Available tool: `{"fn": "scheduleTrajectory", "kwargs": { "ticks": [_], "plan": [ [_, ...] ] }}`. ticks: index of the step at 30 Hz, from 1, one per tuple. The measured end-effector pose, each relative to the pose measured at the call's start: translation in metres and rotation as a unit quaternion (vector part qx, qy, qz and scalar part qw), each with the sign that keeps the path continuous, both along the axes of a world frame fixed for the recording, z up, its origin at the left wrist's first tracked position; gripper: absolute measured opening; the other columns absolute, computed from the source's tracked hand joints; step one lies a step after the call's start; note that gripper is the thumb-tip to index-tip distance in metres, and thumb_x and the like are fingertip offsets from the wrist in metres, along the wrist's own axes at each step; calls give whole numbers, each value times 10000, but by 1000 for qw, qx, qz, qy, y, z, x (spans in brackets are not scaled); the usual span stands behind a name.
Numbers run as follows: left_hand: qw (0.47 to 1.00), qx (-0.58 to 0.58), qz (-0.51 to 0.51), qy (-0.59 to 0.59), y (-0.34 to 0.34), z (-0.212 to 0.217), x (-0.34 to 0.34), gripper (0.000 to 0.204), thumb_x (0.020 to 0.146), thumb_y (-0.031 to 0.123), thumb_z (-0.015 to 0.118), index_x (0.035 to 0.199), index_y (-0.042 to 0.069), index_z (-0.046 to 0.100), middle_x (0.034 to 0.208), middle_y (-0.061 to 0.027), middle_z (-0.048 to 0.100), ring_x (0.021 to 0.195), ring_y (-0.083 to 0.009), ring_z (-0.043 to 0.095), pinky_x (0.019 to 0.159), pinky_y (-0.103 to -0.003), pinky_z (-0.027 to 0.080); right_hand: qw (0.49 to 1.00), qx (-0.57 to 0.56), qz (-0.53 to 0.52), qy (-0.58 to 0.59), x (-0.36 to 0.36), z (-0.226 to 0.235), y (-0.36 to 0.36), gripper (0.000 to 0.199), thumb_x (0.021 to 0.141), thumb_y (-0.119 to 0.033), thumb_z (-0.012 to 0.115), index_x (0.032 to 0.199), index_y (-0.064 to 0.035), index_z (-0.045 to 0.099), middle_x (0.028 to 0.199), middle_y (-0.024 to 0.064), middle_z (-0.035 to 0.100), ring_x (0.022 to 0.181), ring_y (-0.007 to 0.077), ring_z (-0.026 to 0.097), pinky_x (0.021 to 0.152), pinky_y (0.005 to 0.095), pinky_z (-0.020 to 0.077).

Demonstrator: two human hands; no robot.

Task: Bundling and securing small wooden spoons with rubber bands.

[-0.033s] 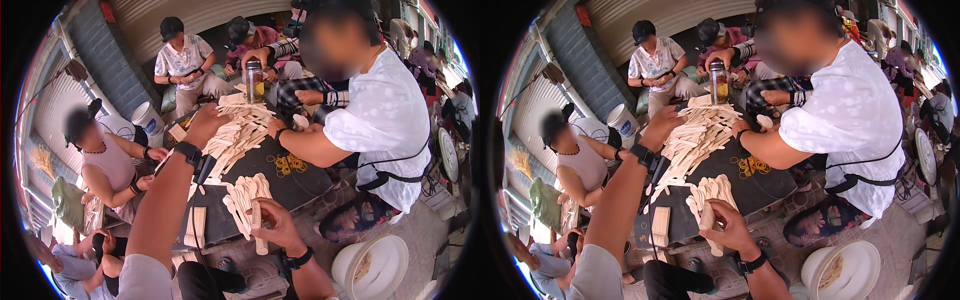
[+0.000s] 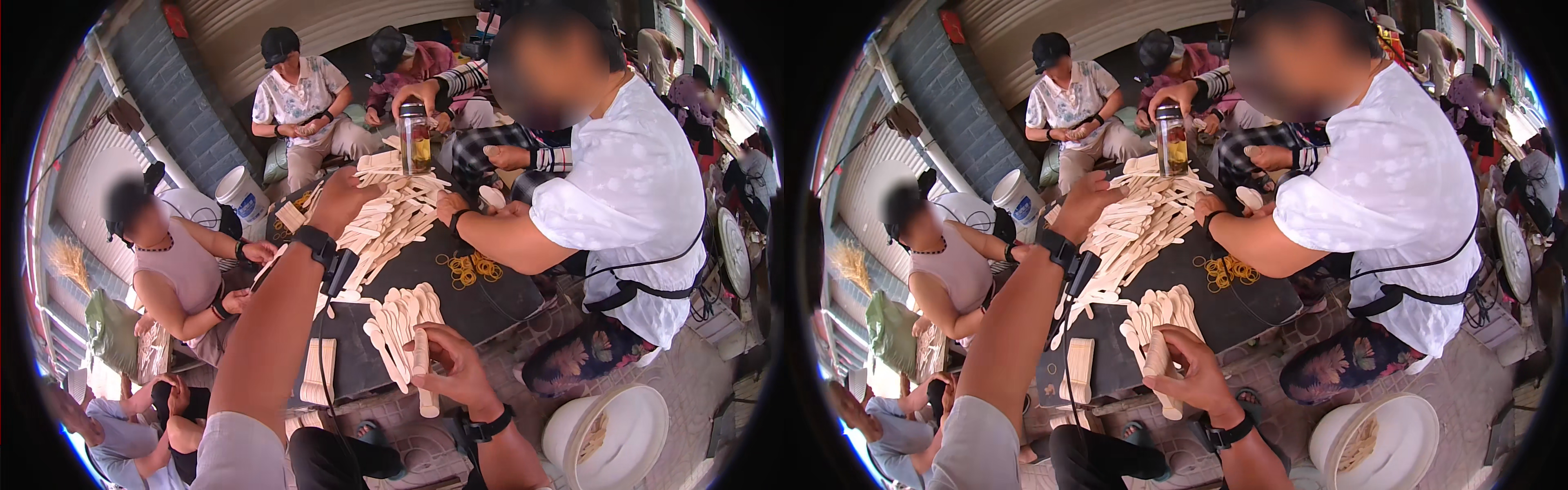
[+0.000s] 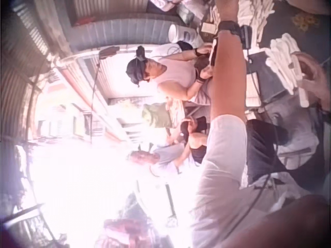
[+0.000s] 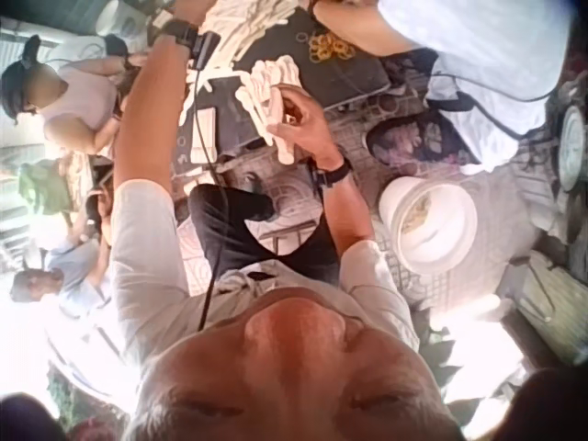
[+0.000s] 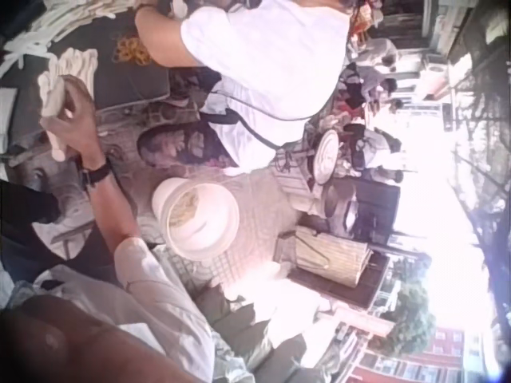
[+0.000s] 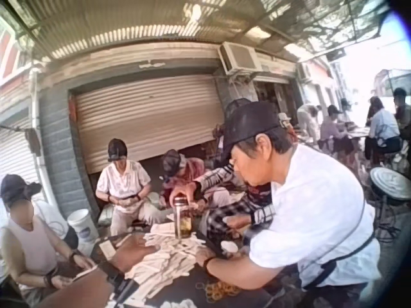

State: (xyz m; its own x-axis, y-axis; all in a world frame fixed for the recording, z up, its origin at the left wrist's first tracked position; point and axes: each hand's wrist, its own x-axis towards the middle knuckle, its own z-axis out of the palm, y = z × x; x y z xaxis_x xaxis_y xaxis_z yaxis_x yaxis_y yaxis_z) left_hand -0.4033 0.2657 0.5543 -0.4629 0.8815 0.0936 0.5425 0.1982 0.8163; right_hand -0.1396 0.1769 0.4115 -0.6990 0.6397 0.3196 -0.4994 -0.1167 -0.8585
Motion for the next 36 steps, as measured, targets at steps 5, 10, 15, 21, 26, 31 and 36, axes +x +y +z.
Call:
{"fn": "scheduleTrajectory", "kwargs": {
  "ticks": [5, 10, 15, 21, 26, 31, 36],
  "plan": [
    [992, 69, 82, 59, 54, -60, -34, 950, 614, 420, 801, 1201, -209, 398, 1135, -317, 541, 1065, -327, 560, 916, -340, 428, 999, -28, 6, -29, 5, -2, 7, 626, 652, -45, 780, 1197, 56, 490, 1230, 124, 458, 1085, 209, 556, 942, 318, 441],
    [983, 174, 11, -62, 103, -102, -36, 369, 771, 249, 732, 956, -38, 593, 813, -86, 641, 730, -144, 591, 676, -262, 453, 998, -46, -14, -40, 12, -6, 18, 665, 623, -88, 801, 1193, 60, 493, 1243, 141, 446, 1094, 220, 554, 949, 329, 437],
    [974, 179, -26, -138, 107, -105, -21, 214, 750, 133, 719, 856, -7, 599, 730, -64, 641, 590, -117, 571, 532, -244, 419, 997, -80, -7, -24, 10, -10, 20, 666, 621, -87, 798, 1193, 64, 493, 1246, 146, 441, 1094, 224, 553, 951, 328, 432],
    [961, 211, -41, -173, 64, -68, -14, 276, 721, 137, 707, 933, 7, 587, 776, -56, 649, 608, -98, 573, 534, -225, 418, 997, -66, -11, -41, 11, -2, 19, 669, 607, -55, 791, 1197, 56, 495, 1229, 125, 448, 1088, 212, 552, 927, 330, 453],
    [968, 195, -103, -119, -6, -23, 12, 347, 705, 137, 734, 984, 21, 562, 882, -77, 654, 702, -102, 601, 539, -224, 432, 995, -94, -24, 5, 15, -3, 17, 650, 622, -24, 768, 1208, 44, 494, 1232, 115, 443, 1095, 215, 550, 923, 329, 453],
    [953, 242, -157, -94, -101, 1, 23, 418, 788, 147, 663, 1155, -8, 538, 1049, -103, 622, 987, -193, 591, 895, -340, 447, 995, -93, -41, 18, 11, -1, 20, 674, 654, -194, 763, 1221, 50, 492, 1210, 125, 488, 1053, 201, 567, 895, 313, 434],
    [947, 276, -97, -134, -197, -21, 68, 644, 727, 228, 775, 1216, -46, 459, 1009, -129, 633, 955, -199, 599, 851, -321, 467, 994, -82, -76, -6, 5, 0, 23, 690, 665, -247, 742, 1229, 58, 487, 1110, 159, 594, 995, 176, 577, 885, 291, 430]
  ]
}}
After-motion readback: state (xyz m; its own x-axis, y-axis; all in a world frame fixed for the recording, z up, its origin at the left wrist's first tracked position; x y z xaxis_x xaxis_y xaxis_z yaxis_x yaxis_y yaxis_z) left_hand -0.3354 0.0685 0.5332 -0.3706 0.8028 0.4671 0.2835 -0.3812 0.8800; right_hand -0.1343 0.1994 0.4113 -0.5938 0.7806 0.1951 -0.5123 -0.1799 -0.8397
